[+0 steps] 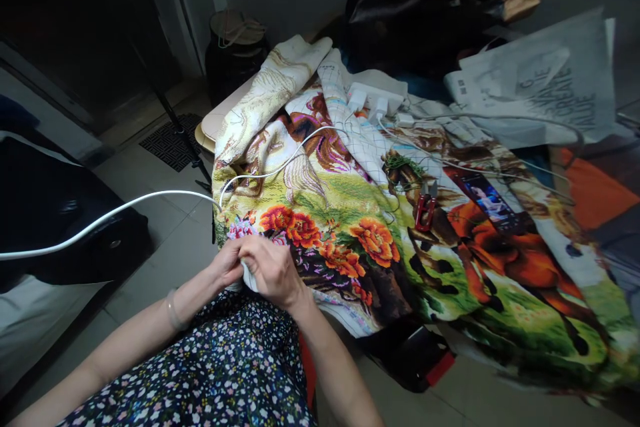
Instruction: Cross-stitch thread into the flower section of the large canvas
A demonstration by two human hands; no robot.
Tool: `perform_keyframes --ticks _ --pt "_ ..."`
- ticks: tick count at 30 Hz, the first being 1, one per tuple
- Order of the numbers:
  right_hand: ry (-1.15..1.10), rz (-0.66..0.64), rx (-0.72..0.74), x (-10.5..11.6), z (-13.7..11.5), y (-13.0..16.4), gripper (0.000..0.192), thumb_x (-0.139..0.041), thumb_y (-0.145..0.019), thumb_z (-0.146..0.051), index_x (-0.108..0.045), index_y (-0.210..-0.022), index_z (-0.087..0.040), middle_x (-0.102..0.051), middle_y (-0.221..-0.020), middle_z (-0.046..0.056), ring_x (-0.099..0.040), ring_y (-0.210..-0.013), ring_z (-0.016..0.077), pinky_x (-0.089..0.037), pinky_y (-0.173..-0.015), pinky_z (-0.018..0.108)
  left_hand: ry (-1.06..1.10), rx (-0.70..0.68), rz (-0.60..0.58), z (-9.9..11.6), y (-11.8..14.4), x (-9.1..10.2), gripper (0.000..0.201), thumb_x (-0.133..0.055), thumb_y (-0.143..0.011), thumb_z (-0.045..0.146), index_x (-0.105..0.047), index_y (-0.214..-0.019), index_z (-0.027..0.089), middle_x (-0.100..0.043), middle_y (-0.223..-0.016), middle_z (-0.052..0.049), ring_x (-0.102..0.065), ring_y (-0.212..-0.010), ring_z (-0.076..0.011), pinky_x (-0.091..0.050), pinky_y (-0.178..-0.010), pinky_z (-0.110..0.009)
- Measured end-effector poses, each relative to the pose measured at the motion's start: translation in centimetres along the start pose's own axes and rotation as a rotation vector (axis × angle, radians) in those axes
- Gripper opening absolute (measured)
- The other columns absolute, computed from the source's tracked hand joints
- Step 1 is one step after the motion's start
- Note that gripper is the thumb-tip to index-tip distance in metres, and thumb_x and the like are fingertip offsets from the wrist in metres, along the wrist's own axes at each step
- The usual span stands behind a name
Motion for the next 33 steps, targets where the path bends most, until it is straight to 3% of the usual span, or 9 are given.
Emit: perform_keyframes --ticks 4,7,10,12,14,18,27,33 --pt "-0.242 -0.325 0.160 -1.2 -3.7 0.9 0.016 -0.039 -0.096 -0.019 -0.054 -0.089 -0.018 -0.063 -0.074 0.003 -0.059 -0.067 0.0130 -0.046 -0.065 0.024 0.016 0.024 -0.043 0.1 0.3 -0.7 0.035 -0.080 -0.055 0.010 -0.070 -0.088 0.010 -0.073 -0.078 -0.008 -0.068 -0.070 -0.0199 -0.053 -0.073 -0.032" --pt "-0.394 -0.435 0.059 -1.7 -4.2 1.4 0.015 -0.041 -0.095 -0.020 -0.053 -0.087 -0.018 -0.062 -0.072 0.002 -0.058 -0.062 0.0113 -0.045 -0.060 0.022 0.016 0.037 -0.044 0.1 0.3 -0.7 0.041 -0.080 -0.056 0.010 -0.069 -0.096 0.009 -0.075 -0.083 -0.010 -0.070 -0.078 -0.0241 -0.054 -0.079 -0.036" --pt "-0.498 -0.318 -0.295 -1.2 -1.6 1.7 0.016 -0.039 -0.096 -0.025 -0.052 -0.089 -0.018 -0.056 -0.060 -0.004 -0.051 -0.048 0.0086 -0.041 -0.050 0.019 -0.015 0.024 -0.010 0.2 0.2 -0.3 0.032 -0.079 -0.057 0.010 -0.069 -0.087 0.009 -0.073 -0.072 -0.007 -0.068 -0.066 -0.0207 -0.055 -0.074 -0.033" --pt "-0.352 -0.118 -0.527 -0.1 1.1 2.0 0.016 -0.040 -0.096 -0.026 -0.053 -0.091 -0.018 -0.053 -0.056 -0.005 -0.049 -0.045 0.0090 -0.038 -0.047 0.019 -0.021 -0.001 -0.008 0.2 0.0 -0.2 0.028 -0.079 -0.056 0.010 -0.068 -0.083 0.009 -0.072 -0.069 -0.006 -0.067 -0.061 -0.0180 -0.055 -0.072 -0.032" --pt "-0.139 0.053 -0.644 1.0 3.2 2.5 0.016 -0.045 -0.092 -0.025 -0.058 -0.093 -0.017 -0.055 -0.057 -0.003 -0.052 -0.049 0.0107 -0.039 -0.049 0.020 -0.015 -0.011 -0.022 0.2 -0.2 -0.1 0.029 -0.079 -0.056 0.010 -0.068 -0.083 0.008 -0.073 -0.071 -0.007 -0.067 -0.062 -0.0181 -0.055 -0.074 -0.032" --pt "-0.003 0.099 -0.673 1.4 5.0 2.8 0.023 -0.048 -0.088 -0.024 -0.068 -0.095 -0.015 -0.064 -0.063 0.001 -0.057 -0.054 0.0131 -0.042 -0.053 0.022 -0.008 -0.016 -0.020 0.0 -0.4 -0.1 0.033 -0.078 -0.057 0.009 -0.068 -0.088 0.008 -0.074 -0.074 -0.009 -0.068 -0.065 -0.0193 -0.055 -0.078 -0.035" --pt "0.062 0.087 -0.657 1.1 4.7 2.5 0.028 -0.049 -0.087 -0.023 -0.074 -0.095 -0.014 -0.072 -0.070 0.005 -0.062 -0.054 0.0135 -0.044 -0.053 0.022 -0.032 -0.022 -0.013 0.0 -0.3 -0.1 0.033 -0.080 -0.055 0.011 -0.068 -0.086 0.007 -0.074 -0.076 -0.010 -0.069 -0.064 -0.0203 -0.056 -0.080 -0.038" --pt "0.174 0.042 -0.589 1.2 4.6 2.1 0.026 -0.050 -0.087 -0.019 -0.075 -0.095 -0.018 -0.075 -0.082 0.004 -0.067 -0.063 0.0155 -0.047 -0.062 0.024 -0.017 -0.037 -0.005 0.0 -0.4 -0.1 0.034 -0.080 -0.055 0.011 -0.068 -0.086 0.008 -0.074 -0.078 -0.009 -0.069 -0.066 -0.0195 -0.056 -0.081 -0.036"
Point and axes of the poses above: each hand's wrist, its own y-axis away from the middle knuckle, its own x-axis out of the back of the hand, z = x × y, the point moved 4 cm from there along -y, towards the middle knuckle
